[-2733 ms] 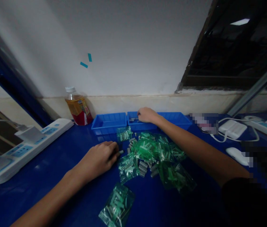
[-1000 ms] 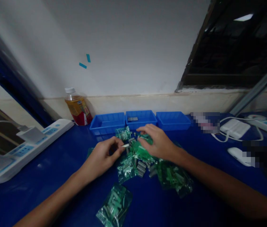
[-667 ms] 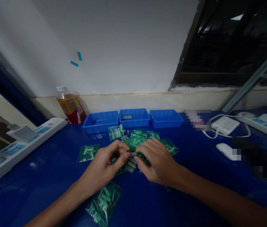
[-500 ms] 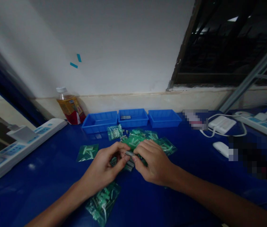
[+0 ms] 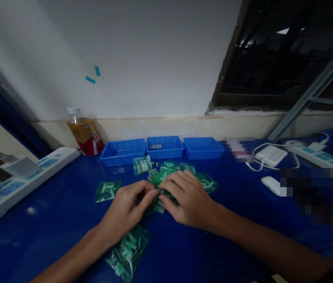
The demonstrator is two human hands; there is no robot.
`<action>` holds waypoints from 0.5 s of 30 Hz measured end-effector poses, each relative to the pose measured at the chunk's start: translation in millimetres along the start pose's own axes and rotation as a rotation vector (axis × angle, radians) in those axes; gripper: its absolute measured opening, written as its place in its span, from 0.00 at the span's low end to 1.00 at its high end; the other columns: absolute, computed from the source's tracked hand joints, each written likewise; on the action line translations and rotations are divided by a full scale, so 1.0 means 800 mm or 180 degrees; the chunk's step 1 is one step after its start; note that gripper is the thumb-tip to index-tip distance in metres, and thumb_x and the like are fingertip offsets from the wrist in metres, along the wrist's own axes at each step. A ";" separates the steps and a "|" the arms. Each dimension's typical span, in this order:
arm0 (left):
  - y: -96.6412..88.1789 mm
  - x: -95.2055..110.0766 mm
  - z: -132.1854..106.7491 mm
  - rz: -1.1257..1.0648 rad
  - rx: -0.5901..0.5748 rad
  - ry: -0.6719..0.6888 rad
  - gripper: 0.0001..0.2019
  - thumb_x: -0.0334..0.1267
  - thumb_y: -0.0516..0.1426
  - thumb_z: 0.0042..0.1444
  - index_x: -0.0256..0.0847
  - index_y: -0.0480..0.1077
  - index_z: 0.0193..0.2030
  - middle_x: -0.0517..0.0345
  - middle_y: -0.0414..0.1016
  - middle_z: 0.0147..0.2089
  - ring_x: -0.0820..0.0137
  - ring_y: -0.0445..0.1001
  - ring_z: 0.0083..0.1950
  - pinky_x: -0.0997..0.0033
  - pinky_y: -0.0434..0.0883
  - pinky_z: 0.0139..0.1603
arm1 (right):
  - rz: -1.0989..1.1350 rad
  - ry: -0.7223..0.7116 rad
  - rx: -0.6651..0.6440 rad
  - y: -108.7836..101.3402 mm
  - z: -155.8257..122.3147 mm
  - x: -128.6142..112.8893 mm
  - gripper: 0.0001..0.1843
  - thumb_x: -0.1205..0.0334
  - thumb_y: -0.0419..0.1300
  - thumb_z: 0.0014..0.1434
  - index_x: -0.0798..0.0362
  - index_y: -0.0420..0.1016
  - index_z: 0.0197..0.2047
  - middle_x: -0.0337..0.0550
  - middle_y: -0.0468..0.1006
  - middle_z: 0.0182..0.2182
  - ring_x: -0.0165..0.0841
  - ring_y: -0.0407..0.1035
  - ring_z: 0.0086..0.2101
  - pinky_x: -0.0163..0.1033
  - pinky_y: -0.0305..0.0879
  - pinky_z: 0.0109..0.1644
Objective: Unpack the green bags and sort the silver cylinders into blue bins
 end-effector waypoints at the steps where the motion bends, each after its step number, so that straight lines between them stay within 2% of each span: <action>1: -0.001 -0.001 0.000 0.0024 0.0023 -0.0009 0.15 0.44 0.49 0.62 0.38 0.69 0.31 0.61 0.72 0.27 0.72 0.69 0.29 0.75 0.64 0.31 | -0.0048 -0.0050 -0.0013 -0.001 0.003 -0.002 0.07 0.61 0.53 0.60 0.53 0.69 0.40 0.46 0.73 0.35 0.37 0.62 0.36 0.43 0.55 0.40; 4: -0.005 -0.003 0.000 0.0166 0.0063 -0.0019 0.17 0.45 0.47 0.63 0.38 0.68 0.29 0.61 0.70 0.25 0.72 0.68 0.27 0.75 0.64 0.29 | -0.0122 -0.0202 -0.0106 -0.004 0.015 -0.005 0.07 0.62 0.53 0.60 0.54 0.70 0.39 0.45 0.72 0.34 0.37 0.62 0.36 0.43 0.54 0.39; 7: -0.012 -0.008 0.002 0.0493 -0.0011 0.0009 0.16 0.45 0.46 0.64 0.39 0.69 0.36 0.57 0.74 0.31 0.69 0.71 0.33 0.71 0.66 0.35 | -0.0272 -0.0133 -0.0247 -0.009 0.040 0.017 0.07 0.62 0.53 0.60 0.53 0.71 0.37 0.45 0.72 0.32 0.37 0.63 0.36 0.42 0.55 0.39; 10: -0.019 -0.020 0.004 0.0932 -0.0179 -0.0049 0.16 0.47 0.47 0.63 0.40 0.69 0.44 0.53 0.75 0.41 0.64 0.72 0.42 0.63 0.67 0.44 | -0.0538 0.0370 -0.0467 -0.007 0.079 0.073 0.07 0.62 0.54 0.59 0.54 0.72 0.37 0.46 0.74 0.35 0.37 0.65 0.39 0.41 0.57 0.42; 13: -0.024 -0.033 0.005 0.1240 -0.0320 -0.0136 0.16 0.48 0.47 0.62 0.40 0.70 0.44 0.52 0.74 0.43 0.61 0.70 0.45 0.60 0.66 0.47 | -0.0945 0.1009 -0.1221 0.010 0.115 0.137 0.12 0.60 0.52 0.60 0.54 0.74 0.44 0.49 0.76 0.40 0.39 0.68 0.43 0.39 0.60 0.44; 15: -0.026 -0.041 0.005 0.1350 -0.0398 -0.0155 0.16 0.48 0.47 0.62 0.41 0.70 0.44 0.52 0.74 0.44 0.61 0.70 0.46 0.60 0.66 0.47 | -0.1080 0.1163 -0.1471 0.026 0.135 0.165 0.13 0.59 0.54 0.60 0.54 0.75 0.44 0.52 0.77 0.41 0.42 0.69 0.44 0.40 0.62 0.44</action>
Point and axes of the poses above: each hand's wrist, its own z-axis towards the middle knuckle, its own y-axis out of the palm, x = y × z, the point moved 3 cm from there along z, towards the middle knuckle
